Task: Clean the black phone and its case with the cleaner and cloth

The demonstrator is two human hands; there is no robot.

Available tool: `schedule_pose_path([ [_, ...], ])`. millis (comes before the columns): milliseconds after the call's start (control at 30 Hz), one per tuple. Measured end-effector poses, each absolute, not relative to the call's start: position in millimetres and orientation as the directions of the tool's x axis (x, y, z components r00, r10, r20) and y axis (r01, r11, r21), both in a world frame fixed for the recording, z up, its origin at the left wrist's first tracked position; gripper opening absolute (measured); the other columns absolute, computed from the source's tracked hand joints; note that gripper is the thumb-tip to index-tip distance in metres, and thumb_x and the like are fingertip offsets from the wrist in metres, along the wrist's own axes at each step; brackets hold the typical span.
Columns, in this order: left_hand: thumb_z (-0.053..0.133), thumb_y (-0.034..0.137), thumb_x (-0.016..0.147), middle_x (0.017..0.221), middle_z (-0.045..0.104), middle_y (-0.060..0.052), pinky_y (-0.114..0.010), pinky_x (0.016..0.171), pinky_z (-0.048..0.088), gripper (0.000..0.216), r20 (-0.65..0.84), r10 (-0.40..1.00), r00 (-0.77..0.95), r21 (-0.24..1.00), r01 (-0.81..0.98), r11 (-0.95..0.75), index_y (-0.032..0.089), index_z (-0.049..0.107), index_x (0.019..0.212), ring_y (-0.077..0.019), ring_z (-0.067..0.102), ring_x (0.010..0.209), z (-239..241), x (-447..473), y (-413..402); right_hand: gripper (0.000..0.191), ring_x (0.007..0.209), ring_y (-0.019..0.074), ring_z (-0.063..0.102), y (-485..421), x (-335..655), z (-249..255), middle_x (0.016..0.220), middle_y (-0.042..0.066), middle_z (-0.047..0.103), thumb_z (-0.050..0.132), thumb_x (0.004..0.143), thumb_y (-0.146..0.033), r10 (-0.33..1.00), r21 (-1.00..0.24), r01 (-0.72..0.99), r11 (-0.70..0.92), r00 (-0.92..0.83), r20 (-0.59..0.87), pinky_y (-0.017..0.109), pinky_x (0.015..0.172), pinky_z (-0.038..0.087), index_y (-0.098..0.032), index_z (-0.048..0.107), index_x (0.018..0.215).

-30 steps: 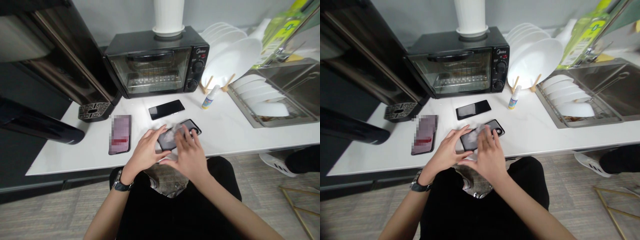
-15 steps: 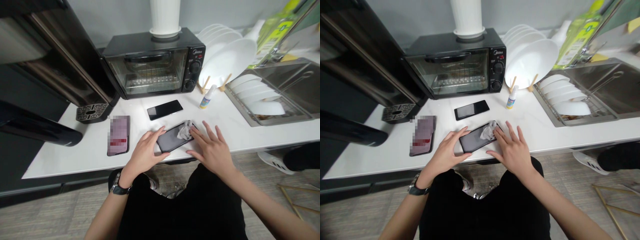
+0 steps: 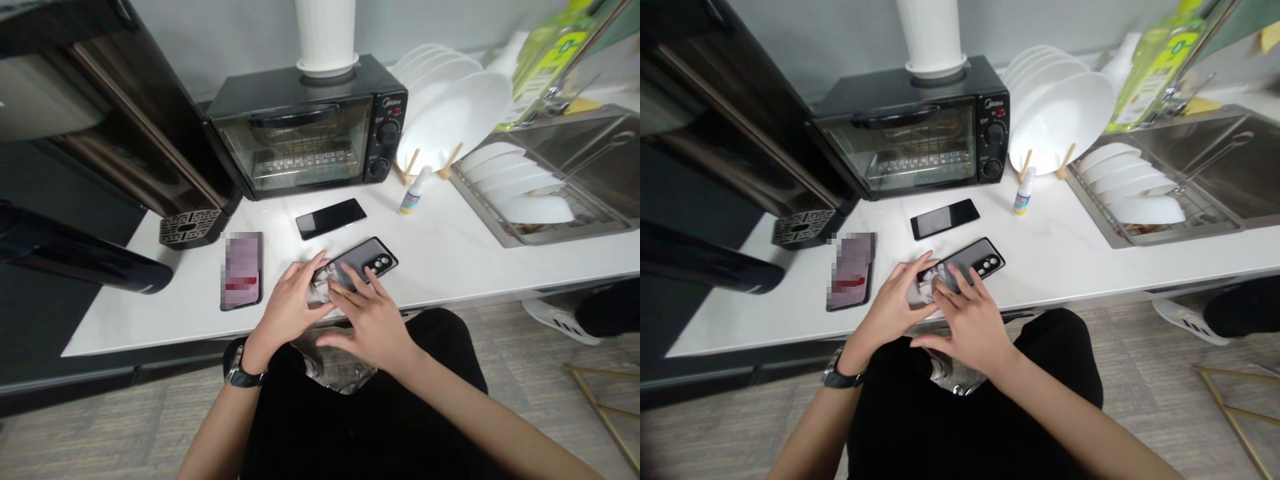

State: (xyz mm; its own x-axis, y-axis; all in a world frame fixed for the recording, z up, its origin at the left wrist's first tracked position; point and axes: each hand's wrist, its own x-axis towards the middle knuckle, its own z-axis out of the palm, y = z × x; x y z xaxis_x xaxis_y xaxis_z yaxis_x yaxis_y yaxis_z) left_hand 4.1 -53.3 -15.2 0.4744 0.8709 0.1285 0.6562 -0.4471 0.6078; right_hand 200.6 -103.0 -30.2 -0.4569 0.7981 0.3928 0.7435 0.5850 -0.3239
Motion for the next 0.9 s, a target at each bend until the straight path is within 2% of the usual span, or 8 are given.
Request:
schedule_pose_path([
  [133, 0.08, 0.038, 0.089, 0.155, 0.057, -0.006, -0.049, 0.116, 0.043, 0.095, 0.137, 0.86, 0.492, 0.599, 0.65, -0.468, 0.032, 0.023, 0.165, -0.0301, 0.051, 0.135, -14, 7, -55, 0.069, 0.155, 0.0367, 0.036, -103, 263, -27, 0.148, 0.007, 0.064, 0.051, 0.099, -0.07, 0.834, -0.2, 0.836, 0.511, -0.425, 0.352, 0.065, 0.127, 0.027, -0.021, 0.06, 0.147],
  [267, 0.08, 0.035, 0.088, 0.157, 0.055, -0.005, -0.047, 0.116, 0.042, 0.094, 0.132, 0.859, 0.494, 0.595, 0.654, -0.467, 0.032, 0.025, 0.165, -0.0289, 0.05, 0.134, -13, 9, -54, 0.071, 0.157, 0.0424, 0.029, -82, 287, -28, 0.151, 0.01, 0.062, 0.045, 0.103, -0.067, 0.871, -0.12, 0.92, 0.374, -0.303, 0.387, 0.071, 0.124, 0.023, -0.017, 0.054, 0.152],
  [400, 0.081, 0.034, 0.088, 0.157, 0.056, -0.005, -0.047, 0.117, 0.042, 0.095, 0.132, 0.862, 0.49, 0.609, 0.646, -0.46, 0.031, 0.025, 0.165, -0.0289, 0.05, 0.134, -13, 10, -51, 0.084, 0.156, 0.0423, 0.033, -67, 245, -33, 0.148, 0.02, 0.062, 0.047, 0.097, -0.075, 0.864, -0.173, 0.913, 0.371, -0.27, 0.426, 0.068, 0.126, 0.024, -0.007, 0.059, 0.146],
  [500, 0.079, 0.027, 0.086, 0.152, 0.058, -0.009, -0.048, 0.114, 0.045, 0.094, 0.125, 0.869, 0.479, 0.614, 0.651, -0.446, 0.028, 0.028, 0.164, -0.0302, 0.053, 0.13, -14, 8, -48, 0.099, 0.154, 0.0402, 0.038, -71, 195, -36, 0.146, 0.029, 0.06, 0.048, 0.093, -0.081, 0.841, -0.251, 0.853, 0.458, -0.324, 0.433, 0.062, 0.128, 0.027, 0.003, 0.059, 0.142],
  [567, 0.076, 0.019, 0.083, 0.147, 0.059, -0.011, -0.048, 0.112, 0.048, 0.094, 0.106, 0.88, 0.463, 0.619, 0.662, -0.423, 0.026, 0.029, 0.164, -0.03, 0.055, 0.127, -15, 7, -46, 0.104, 0.153, 0.0389, 0.041, -80, 171, -38, 0.146, 0.03, 0.06, 0.049, 0.09, -0.084, 0.818, -0.302, 0.795, 0.526, -0.375, 0.435, 0.059, 0.128, 0.03, 0.006, 0.058, 0.142],
  [700, 0.073, 0.015, 0.084, 0.153, 0.056, -0.008, -0.048, 0.117, 0.045, 0.092, 0.101, 0.875, 0.474, 0.621, 0.657, -0.428, 0.029, 0.029, 0.164, -0.0288, 0.051, 0.135, -14, 7, -49, 0.099, 0.152, 0.0377, 0.042, -96, 177, -35, 0.147, 0.023, 0.062, 0.052, 0.088, -0.085, 0.801, -0.331, 0.747, 0.576, -0.435, 0.413, 0.06, 0.127, 0.031, -0.003, 0.061, 0.142],
  [833, 0.077, 0.032, 0.09, 0.158, 0.053, -0.006, -0.049, 0.119, 0.042, 0.089, 0.127, 0.852, 0.508, 0.605, 0.641, -0.473, 0.031, 0.028, 0.164, -0.0294, 0.049, 0.139, -13, 9, -53, 0.082, 0.154, 0.0367, 0.039, -102, 234, -24, 0.145, 0.01, 0.066, 0.046, 0.094, -0.08, 0.784, -0.238, 0.761, 0.604, -0.513, 0.348, 0.062, 0.128, 0.026, -0.015, 0.064, 0.141],
  [900, 0.077, 0.036, 0.09, 0.158, 0.053, -0.007, -0.05, 0.119, 0.042, 0.088, 0.132, 0.85, 0.511, 0.596, 0.644, -0.48, 0.031, 0.028, 0.164, -0.0298, 0.049, 0.139, -13, 10, -54, 0.076, 0.155, 0.0369, 0.037, -98, 264, -20, 0.148, 0.008, 0.064, 0.045, 0.098, -0.076, 0.801, -0.171, 0.803, 0.572, -0.501, 0.327, 0.062, 0.129, 0.024, -0.017, 0.063, 0.142],
])
